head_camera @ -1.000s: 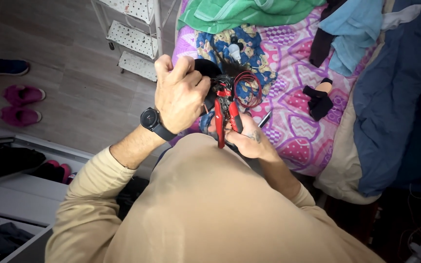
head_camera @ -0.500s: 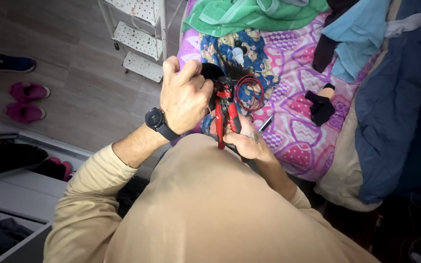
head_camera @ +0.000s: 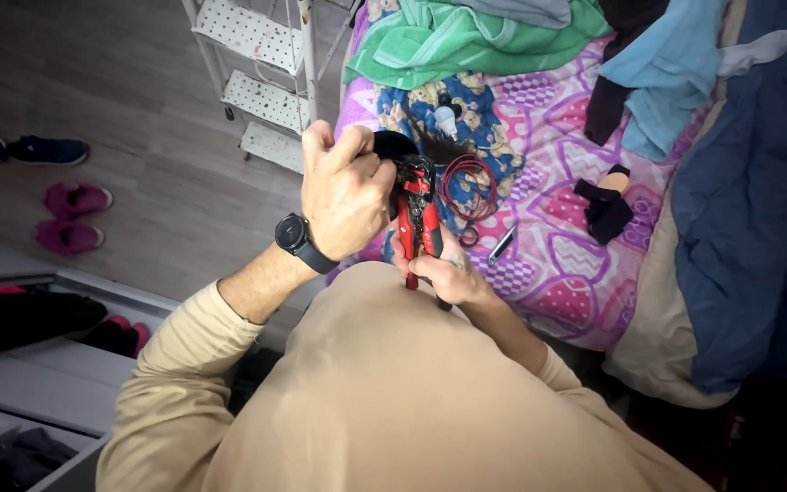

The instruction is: Stripping and connecting wires to repair or assemble a lamp fixture.

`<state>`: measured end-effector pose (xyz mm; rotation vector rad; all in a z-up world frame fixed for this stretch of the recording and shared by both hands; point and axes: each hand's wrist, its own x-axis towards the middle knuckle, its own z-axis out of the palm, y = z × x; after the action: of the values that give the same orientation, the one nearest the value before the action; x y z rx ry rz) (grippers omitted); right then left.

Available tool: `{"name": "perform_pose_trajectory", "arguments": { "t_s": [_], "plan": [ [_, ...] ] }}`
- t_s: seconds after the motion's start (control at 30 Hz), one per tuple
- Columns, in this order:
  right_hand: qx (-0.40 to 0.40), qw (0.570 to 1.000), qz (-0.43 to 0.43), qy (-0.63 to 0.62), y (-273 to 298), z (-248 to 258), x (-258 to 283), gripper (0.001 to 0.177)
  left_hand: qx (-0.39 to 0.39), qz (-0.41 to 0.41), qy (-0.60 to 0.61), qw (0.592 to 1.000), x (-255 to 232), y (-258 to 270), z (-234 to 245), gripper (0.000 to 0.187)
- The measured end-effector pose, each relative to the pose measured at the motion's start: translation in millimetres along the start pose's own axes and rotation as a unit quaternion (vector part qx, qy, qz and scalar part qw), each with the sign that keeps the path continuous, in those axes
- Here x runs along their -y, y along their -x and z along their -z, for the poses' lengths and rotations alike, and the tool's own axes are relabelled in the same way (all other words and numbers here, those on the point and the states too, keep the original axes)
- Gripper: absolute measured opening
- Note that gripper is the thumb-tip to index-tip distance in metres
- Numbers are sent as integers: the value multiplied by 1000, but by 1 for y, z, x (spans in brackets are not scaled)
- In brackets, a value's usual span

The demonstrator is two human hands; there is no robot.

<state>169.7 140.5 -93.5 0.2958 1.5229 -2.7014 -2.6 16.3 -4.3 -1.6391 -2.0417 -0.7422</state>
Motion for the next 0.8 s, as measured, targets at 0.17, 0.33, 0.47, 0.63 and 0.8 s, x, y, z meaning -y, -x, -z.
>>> {"name": "perform_pose_trajectory", "arguments": {
  "t_s": [0.17,0.33,0.47,0.63,0.8],
  "plan": [
    [-3,1000,0,16,-2,-9,10,53,0,-6,-13,1000,-1,0,0,17],
    [-20,1000,10,2,-2,-5,1,47,0,-6,-13,1000,-2,-2,1,16],
    [-18,1000,7,-3,-4,-6,5,51,0,0,-22,1000,-4,-5,4,16],
    [0,999,20,32,-2,-14,25,56,4,4,-30,1000,-3,-5,8,22],
    [-25,998,27,44,2,-13,18,53,25,10,-25,999,-5,-7,7,28]
  ]
}}
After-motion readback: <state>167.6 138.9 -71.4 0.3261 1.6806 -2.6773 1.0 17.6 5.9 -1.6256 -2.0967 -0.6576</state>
